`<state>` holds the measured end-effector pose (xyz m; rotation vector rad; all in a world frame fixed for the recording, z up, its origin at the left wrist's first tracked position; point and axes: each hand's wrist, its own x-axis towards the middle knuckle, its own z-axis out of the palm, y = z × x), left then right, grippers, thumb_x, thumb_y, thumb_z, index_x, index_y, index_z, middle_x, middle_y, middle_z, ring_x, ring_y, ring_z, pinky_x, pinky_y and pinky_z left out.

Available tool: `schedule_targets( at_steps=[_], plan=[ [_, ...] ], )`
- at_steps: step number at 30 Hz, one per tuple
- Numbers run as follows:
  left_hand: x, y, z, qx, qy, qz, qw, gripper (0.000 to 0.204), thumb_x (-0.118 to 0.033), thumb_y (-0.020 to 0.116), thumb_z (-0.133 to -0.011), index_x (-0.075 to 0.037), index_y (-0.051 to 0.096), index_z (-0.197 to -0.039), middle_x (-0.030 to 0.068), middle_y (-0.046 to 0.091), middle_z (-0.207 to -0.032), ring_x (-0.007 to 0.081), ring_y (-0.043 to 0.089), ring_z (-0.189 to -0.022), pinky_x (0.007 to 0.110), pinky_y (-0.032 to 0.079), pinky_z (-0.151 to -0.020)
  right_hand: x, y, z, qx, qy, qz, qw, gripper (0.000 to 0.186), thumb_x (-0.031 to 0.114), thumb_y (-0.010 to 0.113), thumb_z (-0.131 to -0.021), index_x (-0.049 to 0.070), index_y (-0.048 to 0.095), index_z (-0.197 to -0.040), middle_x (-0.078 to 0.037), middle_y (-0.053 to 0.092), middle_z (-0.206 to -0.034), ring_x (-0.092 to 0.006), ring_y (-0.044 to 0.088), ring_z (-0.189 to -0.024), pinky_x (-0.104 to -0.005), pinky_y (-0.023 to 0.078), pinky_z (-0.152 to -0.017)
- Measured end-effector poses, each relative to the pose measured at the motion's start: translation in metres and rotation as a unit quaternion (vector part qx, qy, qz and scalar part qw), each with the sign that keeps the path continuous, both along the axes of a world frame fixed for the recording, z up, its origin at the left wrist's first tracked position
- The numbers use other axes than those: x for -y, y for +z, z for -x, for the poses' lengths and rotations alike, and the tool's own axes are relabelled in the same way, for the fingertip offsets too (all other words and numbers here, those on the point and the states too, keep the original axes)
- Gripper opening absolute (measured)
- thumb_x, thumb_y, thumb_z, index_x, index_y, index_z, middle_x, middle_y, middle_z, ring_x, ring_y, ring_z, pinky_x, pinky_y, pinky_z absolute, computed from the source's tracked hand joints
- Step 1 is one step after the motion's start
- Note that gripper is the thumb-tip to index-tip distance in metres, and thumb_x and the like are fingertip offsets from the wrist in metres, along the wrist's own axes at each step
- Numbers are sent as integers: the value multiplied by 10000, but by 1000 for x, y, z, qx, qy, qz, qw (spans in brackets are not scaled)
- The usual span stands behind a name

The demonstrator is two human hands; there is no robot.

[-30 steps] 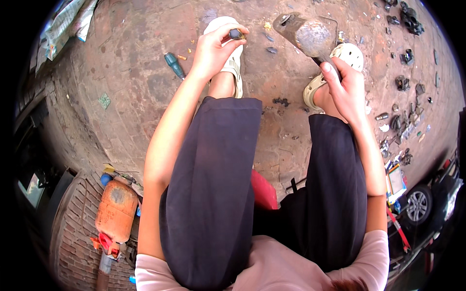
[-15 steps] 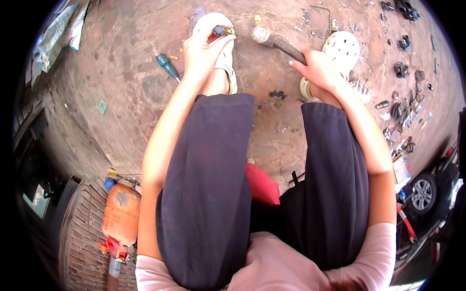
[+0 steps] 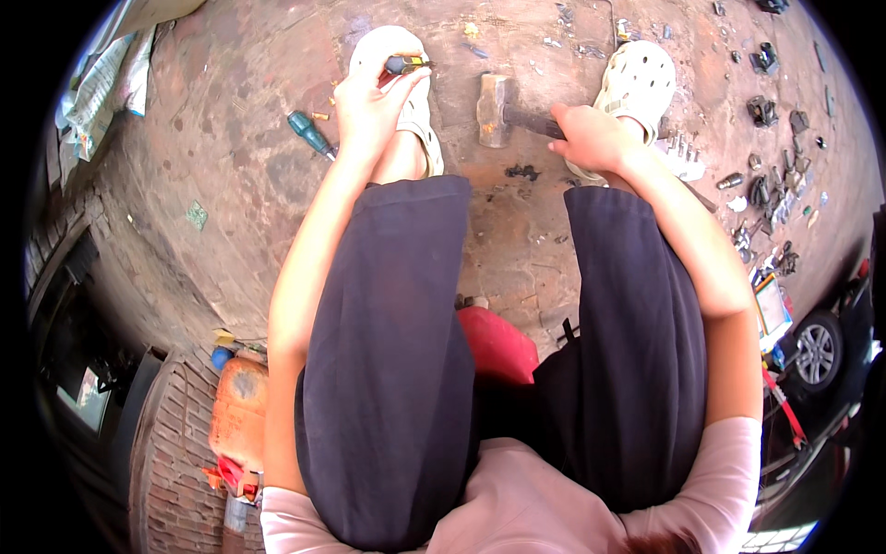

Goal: The person sits on the ground and uses a hammer and a small tool to repeatedly strike and adjust a small mechanical component. The person holds the component in one hand and strikes it with the hammer in the other, occasionally repositioning the tool.

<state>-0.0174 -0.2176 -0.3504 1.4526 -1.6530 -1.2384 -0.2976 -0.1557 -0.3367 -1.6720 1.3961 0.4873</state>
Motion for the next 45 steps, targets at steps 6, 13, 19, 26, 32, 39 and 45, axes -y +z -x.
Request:
schedule_targets(
  at_steps=[6, 13, 19, 26, 32, 39, 45],
  plan=[
    [0, 0, 2, 16, -7, 21, 1000, 265, 38, 712, -840, -5, 665, -1097, 60, 711, -1021, 107, 666, -932, 243, 541, -835, 1, -2, 5, 14, 12, 2, 1000, 332, 258, 666, -865, -46, 582, -968, -246, 659, -938, -412, 631, -951, -489, 498, -823],
    [-3, 3, 1, 71, -58, 57, 994, 248, -67, 731, -845, -90, 669, -1084, 68, 718, -951, 116, 682, -865, 261, 533, -751, 9, 13, 0, -35, 32, 55, 997, 287, 276, 670, -864, 0, 632, -932, -202, 678, -910, -374, 655, -919, -476, 520, -792],
    [1, 6, 6, 108, -72, 70, 989, 269, -127, 740, -841, -131, 651, -1095, 69, 713, -906, 196, 699, -813, 288, 534, -717, 5, 11, 2, -38, 29, 90, 995, 247, 247, 694, -844, 14, 644, -908, -182, 686, -902, -360, 665, -900, -461, 533, -773],
    [3, 4, 12, 102, -63, 105, 987, 253, -114, 742, -842, -111, 650, -1077, 81, 719, -908, 169, 705, -829, 282, 540, -724, -2, 2, 3, -107, 73, 158, 979, 224, 201, 714, -817, 24, 625, -921, -160, 682, -788, -323, 691, -783, -423, 547, -694],
    [8, -10, 2, 62, -27, 79, 995, 225, -89, 743, -838, -83, 659, -1046, 86, 726, -927, 168, 712, -899, 286, 558, -762, 5, 14, -13, -81, 113, 198, 970, 218, 151, 693, -808, 32, 578, -949, -153, 672, -740, -319, 693, -754, -412, 550, -668],
    [12, -7, 6, 46, -25, 81, 995, 253, -98, 754, -818, -67, 662, -1052, 77, 717, -941, 154, 705, -885, 283, 551, -783, 1, 13, -4, 31, 8, 131, 991, 354, 176, 705, -815, 30, 607, -1122, -212, 669, -843, -331, 680, -861, -433, 544, -733],
    [10, -3, 7, 41, -27, 69, 996, 236, -91, 746, -828, -62, 653, -1043, 78, 707, -918, 148, 701, -875, 277, 550, -771, 24, 15, 15, 133, -262, -180, 939, 402, 330, 679, -909, -33, 622, -1071, -18, 574, -696, -108, 535, -627, -294, 459, -588]
  ],
)
